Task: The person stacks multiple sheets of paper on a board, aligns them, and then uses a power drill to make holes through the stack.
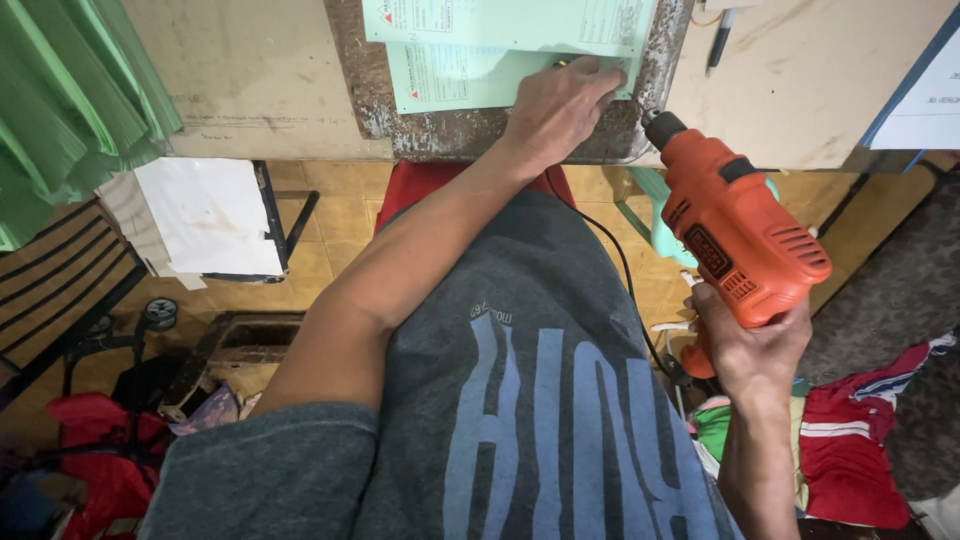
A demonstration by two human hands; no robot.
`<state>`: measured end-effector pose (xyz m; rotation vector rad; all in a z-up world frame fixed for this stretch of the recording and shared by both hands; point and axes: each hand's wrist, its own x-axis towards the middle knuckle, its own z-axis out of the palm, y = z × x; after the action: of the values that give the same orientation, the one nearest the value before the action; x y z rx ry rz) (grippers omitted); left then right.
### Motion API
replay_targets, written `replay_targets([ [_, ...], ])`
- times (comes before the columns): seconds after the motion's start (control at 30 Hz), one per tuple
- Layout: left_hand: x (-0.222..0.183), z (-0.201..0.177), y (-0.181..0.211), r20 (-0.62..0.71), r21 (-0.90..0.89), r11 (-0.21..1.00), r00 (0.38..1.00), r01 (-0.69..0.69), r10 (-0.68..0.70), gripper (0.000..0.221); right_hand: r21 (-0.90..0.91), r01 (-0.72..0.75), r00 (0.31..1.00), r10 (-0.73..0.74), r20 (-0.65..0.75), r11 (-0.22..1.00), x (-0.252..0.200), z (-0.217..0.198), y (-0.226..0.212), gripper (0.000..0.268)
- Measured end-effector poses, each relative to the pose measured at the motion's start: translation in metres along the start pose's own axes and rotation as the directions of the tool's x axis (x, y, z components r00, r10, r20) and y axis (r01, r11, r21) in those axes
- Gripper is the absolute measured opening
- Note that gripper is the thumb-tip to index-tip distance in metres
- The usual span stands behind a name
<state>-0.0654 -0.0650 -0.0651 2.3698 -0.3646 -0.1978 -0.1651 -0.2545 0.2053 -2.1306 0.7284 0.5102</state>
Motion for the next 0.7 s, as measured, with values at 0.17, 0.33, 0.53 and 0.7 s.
replay_targets([
  [0.17, 0.0, 0.002, -0.003, 0.023, 0.0, 1.0, 1.0, -0.011, 0.011, 0.02, 0.053, 0.017, 1.0, -0.018, 0.013, 0.998, 0.0, 0.003, 0.006, 0.032],
  [0.33, 0.0, 0.0, -0.002, -0.004, 0.053, 0.997, 0.998, -0.064, 0.064, 0.03, 0.031, -0.006, 1.0, 0.006, 0.013, 0.999, 0.0, 0.005, -0.005, 0.025],
  [0.53, 0.0, -0.003, -0.004, -0.028, 0.082, 0.984, 0.987, -0.157, 0.16, 0.022, -0.236, 0.094, 0.995, -0.099, -0.01, 0.967, -0.003, 0.008, -0.037, 0.061],
  [0.7, 0.012, -0.024, 0.004, 0.343, -0.01, 1.0, 0.939, 0.006, -0.003, 0.029, -0.537, -0.192, 0.974, 0.228, 0.0, 0.821, -0.004, 0.025, -0.097, 0.075],
])
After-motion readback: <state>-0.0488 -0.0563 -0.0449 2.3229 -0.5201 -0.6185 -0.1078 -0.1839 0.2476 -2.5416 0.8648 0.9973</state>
